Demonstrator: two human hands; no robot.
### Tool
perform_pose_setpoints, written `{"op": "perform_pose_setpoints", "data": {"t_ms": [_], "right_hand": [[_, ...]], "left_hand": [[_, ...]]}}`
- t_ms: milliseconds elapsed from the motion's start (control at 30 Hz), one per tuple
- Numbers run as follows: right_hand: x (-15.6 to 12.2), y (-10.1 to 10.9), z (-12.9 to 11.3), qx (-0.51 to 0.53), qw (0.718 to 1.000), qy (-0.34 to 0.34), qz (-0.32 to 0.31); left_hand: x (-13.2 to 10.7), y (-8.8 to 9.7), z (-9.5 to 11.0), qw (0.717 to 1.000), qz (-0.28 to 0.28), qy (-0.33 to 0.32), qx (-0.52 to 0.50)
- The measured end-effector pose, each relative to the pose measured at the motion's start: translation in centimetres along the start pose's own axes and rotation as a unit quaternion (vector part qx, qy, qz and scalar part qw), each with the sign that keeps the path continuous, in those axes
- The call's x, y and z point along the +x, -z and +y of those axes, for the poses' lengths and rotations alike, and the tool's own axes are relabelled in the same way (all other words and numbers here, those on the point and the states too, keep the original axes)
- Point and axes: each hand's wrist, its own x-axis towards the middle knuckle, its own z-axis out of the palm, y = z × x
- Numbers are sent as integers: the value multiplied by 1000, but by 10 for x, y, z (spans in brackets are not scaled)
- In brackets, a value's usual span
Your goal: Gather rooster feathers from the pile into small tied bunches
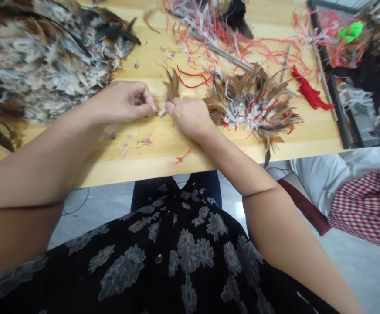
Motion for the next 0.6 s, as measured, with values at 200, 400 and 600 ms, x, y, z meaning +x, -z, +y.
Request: {"op": "perform_pose_setpoints", "data": {"t_ms": [200,400,600], "right_hand": [[-1,10,-11,-26,1000,-13,-3],[-4,20,-9,-65,996,-64,1],[-2,11,6,14,990,-108,84]], "left_hand": [[1,-13,1,996,60,-43,56],[16,-25,-18,994,51,-96,-9],[22,-13,-29,996,70,-43,18]]}}
